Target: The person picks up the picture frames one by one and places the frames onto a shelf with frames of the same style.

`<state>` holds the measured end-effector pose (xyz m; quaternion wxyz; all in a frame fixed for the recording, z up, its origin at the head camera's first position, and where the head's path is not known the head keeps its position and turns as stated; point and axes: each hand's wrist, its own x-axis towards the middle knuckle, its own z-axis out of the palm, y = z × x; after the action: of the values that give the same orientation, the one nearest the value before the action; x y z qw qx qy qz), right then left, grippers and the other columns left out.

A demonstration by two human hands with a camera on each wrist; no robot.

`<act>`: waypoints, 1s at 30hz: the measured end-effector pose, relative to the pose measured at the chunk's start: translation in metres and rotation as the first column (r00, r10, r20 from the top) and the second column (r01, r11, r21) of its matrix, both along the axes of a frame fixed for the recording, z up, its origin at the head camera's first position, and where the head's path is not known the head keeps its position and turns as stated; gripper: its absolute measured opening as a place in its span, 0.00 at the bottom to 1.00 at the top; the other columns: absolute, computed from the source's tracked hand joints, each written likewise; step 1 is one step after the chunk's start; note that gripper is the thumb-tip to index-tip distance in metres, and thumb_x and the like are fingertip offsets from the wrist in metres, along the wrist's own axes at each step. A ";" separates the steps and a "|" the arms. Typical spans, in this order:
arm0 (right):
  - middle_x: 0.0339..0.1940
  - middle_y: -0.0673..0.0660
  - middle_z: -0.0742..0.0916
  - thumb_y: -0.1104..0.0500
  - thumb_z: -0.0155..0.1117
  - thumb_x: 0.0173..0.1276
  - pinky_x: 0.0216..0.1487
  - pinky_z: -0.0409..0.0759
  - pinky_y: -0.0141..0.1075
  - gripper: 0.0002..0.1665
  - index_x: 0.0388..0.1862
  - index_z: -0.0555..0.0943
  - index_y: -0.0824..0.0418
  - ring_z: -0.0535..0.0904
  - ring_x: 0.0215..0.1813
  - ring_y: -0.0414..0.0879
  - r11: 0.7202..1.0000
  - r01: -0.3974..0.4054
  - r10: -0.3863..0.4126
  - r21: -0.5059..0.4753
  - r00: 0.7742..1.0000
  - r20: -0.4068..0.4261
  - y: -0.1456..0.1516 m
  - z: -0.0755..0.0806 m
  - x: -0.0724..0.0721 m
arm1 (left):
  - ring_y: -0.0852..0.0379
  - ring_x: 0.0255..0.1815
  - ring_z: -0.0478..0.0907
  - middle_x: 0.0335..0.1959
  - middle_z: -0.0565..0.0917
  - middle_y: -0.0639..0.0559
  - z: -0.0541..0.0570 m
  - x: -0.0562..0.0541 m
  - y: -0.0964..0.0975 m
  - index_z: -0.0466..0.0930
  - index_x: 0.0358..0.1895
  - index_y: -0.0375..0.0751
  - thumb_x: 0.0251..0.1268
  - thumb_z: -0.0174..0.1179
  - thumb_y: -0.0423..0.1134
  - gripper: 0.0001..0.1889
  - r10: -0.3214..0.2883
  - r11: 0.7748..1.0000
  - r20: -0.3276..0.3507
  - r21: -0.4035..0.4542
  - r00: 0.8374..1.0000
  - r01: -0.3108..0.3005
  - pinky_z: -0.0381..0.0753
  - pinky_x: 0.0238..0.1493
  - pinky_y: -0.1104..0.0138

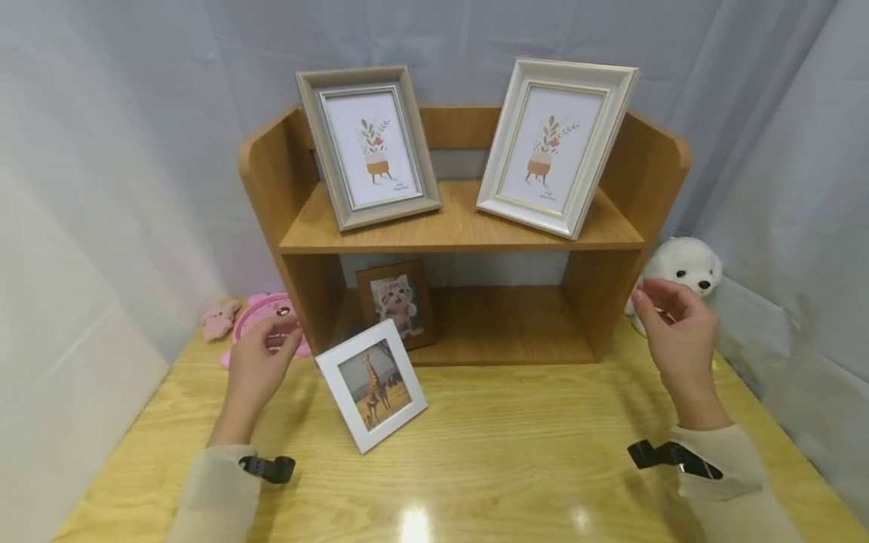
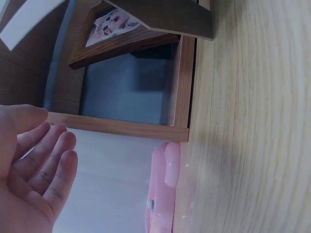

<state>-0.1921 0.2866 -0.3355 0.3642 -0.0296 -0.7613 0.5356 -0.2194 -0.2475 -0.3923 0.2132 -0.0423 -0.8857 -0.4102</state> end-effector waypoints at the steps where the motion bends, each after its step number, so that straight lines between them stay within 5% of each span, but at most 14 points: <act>1: 0.37 0.40 0.86 0.62 0.70 0.65 0.39 0.76 0.23 0.15 0.49 0.83 0.67 0.81 0.41 0.34 1.000 0.003 -0.003 0.003 1.000 -0.002 0.000 -0.002 -0.001 | 0.42 0.45 0.83 0.51 0.83 0.38 0.000 0.001 0.000 0.80 0.54 0.33 0.72 0.59 0.40 0.16 -0.005 1.000 -0.002 -0.004 1.000 0.005 0.84 0.47 0.53; 15: 0.40 0.49 0.85 0.66 0.71 0.63 0.41 0.79 0.20 0.18 0.50 0.80 0.72 0.81 0.41 0.36 0.999 -0.004 0.004 -0.044 1.000 0.010 0.010 -0.027 -0.017 | 0.43 0.46 0.83 0.49 0.84 0.38 -0.002 0.021 0.002 0.79 0.55 0.32 0.72 0.59 0.41 0.16 -0.094 0.995 0.040 -0.026 0.995 0.095 0.85 0.47 0.55; 22: 0.44 0.56 0.84 0.66 0.71 0.62 0.43 0.80 0.21 0.21 0.52 0.79 0.73 0.81 0.44 0.37 0.997 -0.040 0.041 -0.063 0.999 0.019 0.012 -0.037 -0.026 | 0.44 0.45 0.84 0.47 0.85 0.38 0.000 0.034 0.005 0.78 0.55 0.30 0.74 0.56 0.36 0.14 -0.151 0.989 0.022 0.015 0.988 0.150 0.82 0.43 0.77; 30: 0.39 0.48 0.83 0.69 0.71 0.61 0.41 0.80 0.21 0.20 0.50 0.78 0.76 0.81 0.40 0.35 0.998 -0.047 0.046 -0.050 0.999 -0.015 0.012 -0.042 -0.034 | 0.68 0.42 0.81 0.50 0.84 0.40 0.004 0.054 0.010 0.78 0.57 0.33 0.74 0.57 0.37 0.15 -0.154 0.987 0.061 0.050 0.986 0.151 0.80 0.42 0.79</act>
<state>-0.2261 0.2986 -0.3779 0.3562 -0.0172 -0.7456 0.5630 -0.1652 -0.2371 -0.3885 0.1535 -0.0919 -0.8767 -0.4466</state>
